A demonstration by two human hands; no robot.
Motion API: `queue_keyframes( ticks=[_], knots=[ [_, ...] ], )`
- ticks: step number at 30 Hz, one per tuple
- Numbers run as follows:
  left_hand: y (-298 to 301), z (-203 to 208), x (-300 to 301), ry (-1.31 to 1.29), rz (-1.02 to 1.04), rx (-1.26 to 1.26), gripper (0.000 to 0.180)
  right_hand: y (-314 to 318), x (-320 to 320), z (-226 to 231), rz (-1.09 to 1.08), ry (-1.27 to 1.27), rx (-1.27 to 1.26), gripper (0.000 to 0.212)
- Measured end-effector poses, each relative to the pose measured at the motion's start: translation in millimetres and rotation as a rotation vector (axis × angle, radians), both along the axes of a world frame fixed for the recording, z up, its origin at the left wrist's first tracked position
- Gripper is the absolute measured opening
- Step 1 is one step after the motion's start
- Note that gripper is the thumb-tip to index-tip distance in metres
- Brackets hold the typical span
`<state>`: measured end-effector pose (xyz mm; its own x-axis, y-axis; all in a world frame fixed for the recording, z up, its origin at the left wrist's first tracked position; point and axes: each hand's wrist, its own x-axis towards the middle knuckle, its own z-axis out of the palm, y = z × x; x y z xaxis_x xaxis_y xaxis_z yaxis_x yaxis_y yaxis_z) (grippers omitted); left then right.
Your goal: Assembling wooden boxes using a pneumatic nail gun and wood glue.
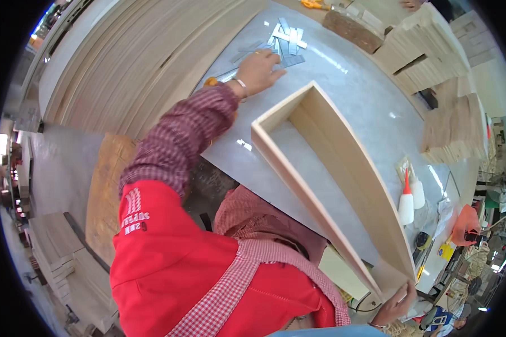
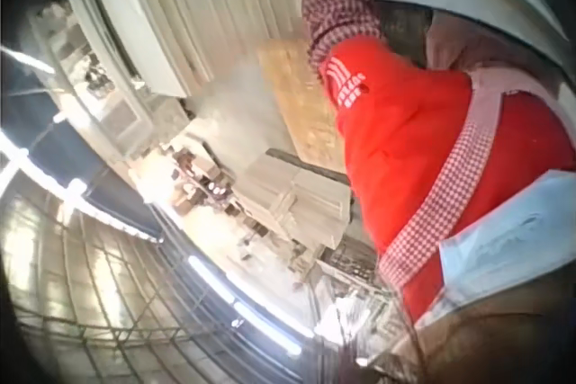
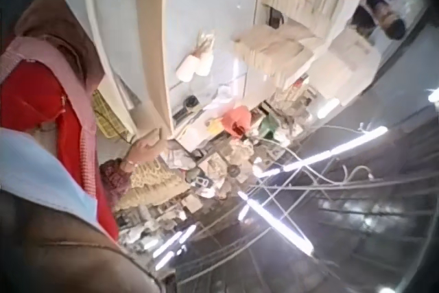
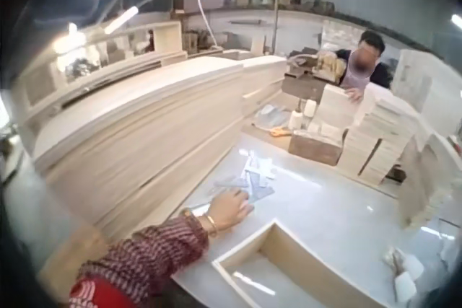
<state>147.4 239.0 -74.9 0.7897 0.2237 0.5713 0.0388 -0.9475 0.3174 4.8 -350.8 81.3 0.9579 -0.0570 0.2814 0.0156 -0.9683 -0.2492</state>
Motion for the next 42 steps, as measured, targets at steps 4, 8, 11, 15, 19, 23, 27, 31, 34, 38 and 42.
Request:
queue_keyframes(
  ticks=[4,8,11,15,19,23,27,31,34,38,42],
  knots=[
    [-2,-34,59,0.326,0.002,0.223,0.021,61,7,4,0.0,0.438,0.31,0.02],
    [5,-60,106,0.235,0.009,0.255,0.025,103,12,15,0.305,0.676,0.222,0.024],
    [18,-67,139,0.232,0.052,0.221,0.026,117,21,18,0.466,0.701,0.163,0.03],
    [33,-56,155,0.311,0.171,0.106,0.029,103,17,0,0.552,0.682,-0.024,0.038],
    [67,-34,121,0.335,0.145,0.034,0.034,104,26,3,0.639,0.643,-0.028,0.048],
    [92,-45,71,0.32,0.012,0.267,0.038,95,32,-1,0.675,0.652,-0.029,0.05],
    [104,-46,47,0.365,-0.02,0.294,0.038,96,31,0,0.689,0.655,-0.02,0.051],
    [105,-36,33,0.518,0.017,0.196,0.038,97,27,-3,0.685,0.643,-0.006,0.051],
    [92,-19,20,0.822,0.106,0.02,0.039,96,22,-6,0.675,0.614,-0.021,0.051],
    [52,-24,22,0.51,-0.096,0.172,0.042,104,23,-5,0.675,0.62,-0.01,0.05],
    [37,-37,28,0.429,-0.142,0.262,0.043,118,27,-4,0.706,0.607,-0.015,0.05]
  ],
)
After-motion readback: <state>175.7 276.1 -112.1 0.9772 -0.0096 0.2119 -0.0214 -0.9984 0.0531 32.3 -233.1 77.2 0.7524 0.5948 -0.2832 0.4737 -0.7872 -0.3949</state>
